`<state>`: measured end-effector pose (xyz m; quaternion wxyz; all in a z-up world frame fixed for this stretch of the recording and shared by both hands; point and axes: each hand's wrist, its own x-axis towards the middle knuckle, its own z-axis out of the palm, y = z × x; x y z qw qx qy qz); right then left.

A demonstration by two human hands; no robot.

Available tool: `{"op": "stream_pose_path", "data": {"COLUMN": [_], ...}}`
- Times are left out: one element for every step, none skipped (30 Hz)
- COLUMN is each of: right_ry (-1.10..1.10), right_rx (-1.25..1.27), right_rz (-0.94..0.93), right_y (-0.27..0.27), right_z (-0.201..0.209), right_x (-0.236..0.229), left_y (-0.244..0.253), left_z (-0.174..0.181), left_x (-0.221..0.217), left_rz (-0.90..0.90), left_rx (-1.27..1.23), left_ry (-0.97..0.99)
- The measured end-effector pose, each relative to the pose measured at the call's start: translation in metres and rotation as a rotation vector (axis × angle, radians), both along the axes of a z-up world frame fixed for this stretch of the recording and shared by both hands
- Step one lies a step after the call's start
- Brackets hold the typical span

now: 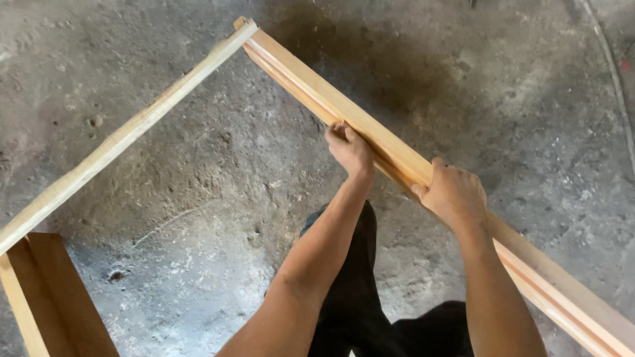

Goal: The person kneels on a concrete floor and sands a rectangular wooden frame using a sanding block. They move along the frame, sanding each side and corner, then place the frame on a workbench to continue sanding.

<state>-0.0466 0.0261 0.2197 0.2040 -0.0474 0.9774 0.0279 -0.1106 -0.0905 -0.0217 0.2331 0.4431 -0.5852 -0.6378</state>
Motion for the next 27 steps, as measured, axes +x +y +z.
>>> {"op": "stream_pose_path", "data": {"right_ry": [0.002, 0.004, -0.006, 0.002, 0.001, -0.001, 0.005, 0.010, 0.018, 0.016, 0.007, -0.003, -0.019, -0.036, -0.075, -0.069, -0.056, -0.043, -0.041, -0.038, -0.039, -0.067, -0.094, -0.121, -0.096, -0.072, -0.036], "right_rx": [-0.004, -0.007, -0.002, -0.010, -0.017, -0.025, -0.011, 0.002, 0.010, 0.018, 0.020, 0.022, 0.048, 0.074, 0.107, 0.087, 0.076, 0.065, 0.071, 0.078, 0.084, 0.098, 0.099, 0.099, 0.108, 0.118, 0.122], "right_rz": [0.000, 0.001, -0.007, -0.006, -0.008, -0.010, -0.003, 0.004, 0.016, 0.008, 0.005, 0.002, -0.007, -0.017, -0.018, -0.019, -0.017, -0.015, -0.013, -0.011, -0.009, -0.027, -0.046, -0.065, -0.040, -0.016, 0.006], "right_y": [0.000, -0.001, 0.001, 0.002, 0.005, 0.007, 0.008, 0.010, 0.010, 0.011, 0.009, 0.007, 0.004, 0.002, 0.004, 0.005, 0.006, 0.006, 0.008, 0.011, 0.012, 0.012, 0.008, 0.005, 0.005, 0.007, 0.005], "right_z": [-0.001, -0.004, -0.006, -0.010, -0.013, -0.016, -0.019, -0.020, -0.020, -0.019, -0.019, -0.019, -0.019, -0.021, -0.022, -0.025, -0.027, -0.029, -0.031, -0.031, -0.031, -0.029, -0.030, -0.030, -0.029, -0.026, -0.025], "right_x": [-0.004, -0.008, -0.007, -0.008, -0.005, -0.002, -0.002, -0.001, -0.003, -0.005, -0.005, -0.006, -0.010, -0.015, -0.012, -0.009, -0.010, -0.010, -0.010, -0.009, -0.008, -0.006, -0.007, -0.009, -0.012, -0.012, -0.014], "left_y": [-0.011, -0.027, -0.041, -0.056, -0.072, -0.086, -0.095, -0.095, -0.094, -0.086, -0.081, -0.068, -0.055, -0.050, -0.043, -0.046, -0.051, -0.066, -0.086, -0.105, -0.122, -0.125, -0.136, -0.138, -0.123, -0.099, -0.083], "left_z": [-0.003, -0.006, -0.010, -0.015, -0.020, -0.024, -0.026, -0.027, -0.025, -0.022, -0.021, -0.021, -0.021, -0.023, -0.028, -0.035, -0.040, -0.045, -0.048, -0.047, -0.044, -0.038, -0.030, -0.023, -0.016, -0.010, -0.007], "left_x": [-0.008, -0.019, -0.026, -0.039, -0.051, -0.061, -0.070, -0.074, -0.075, -0.071, -0.061, -0.043, -0.037, -0.041, -0.032, -0.033, -0.040, -0.055, -0.076, -0.092, -0.103, -0.100, -0.099, -0.093, -0.081, -0.059, -0.047], "left_rz": [0.050, 0.067, 0.076, 0.085, 0.120, 0.153, 0.190, 0.226, 0.195, 0.164, 0.138, 0.076, 0.003, 0.007, 0.017, 0.028, 0.051, 0.075, 0.096, 0.117, 0.128, 0.122, 0.117, 0.112, 0.083, 0.053, 0.001], "left_rx": [0.085, 0.122, 0.169, 0.215, 0.138, 0.059, 0.134, 0.208, 0.135, 0.061, -0.019, -0.092, -0.170, -0.158, -0.138, -0.118, -0.112, -0.107, -0.106, -0.105, -0.066, -0.055, -0.058, -0.061, -0.116, -0.171, -0.152], "left_ry": [0.097, 0.107, 0.104, 0.101, 0.060, 0.018, 0.003, -0.014, -0.028, -0.042, -0.063, -0.058, -0.034, -0.079, -0.145, -0.212, -0.220, -0.227, -0.219, -0.211, -0.228, -0.180, -0.130, -0.080, -0.056, -0.033, -0.046]}}
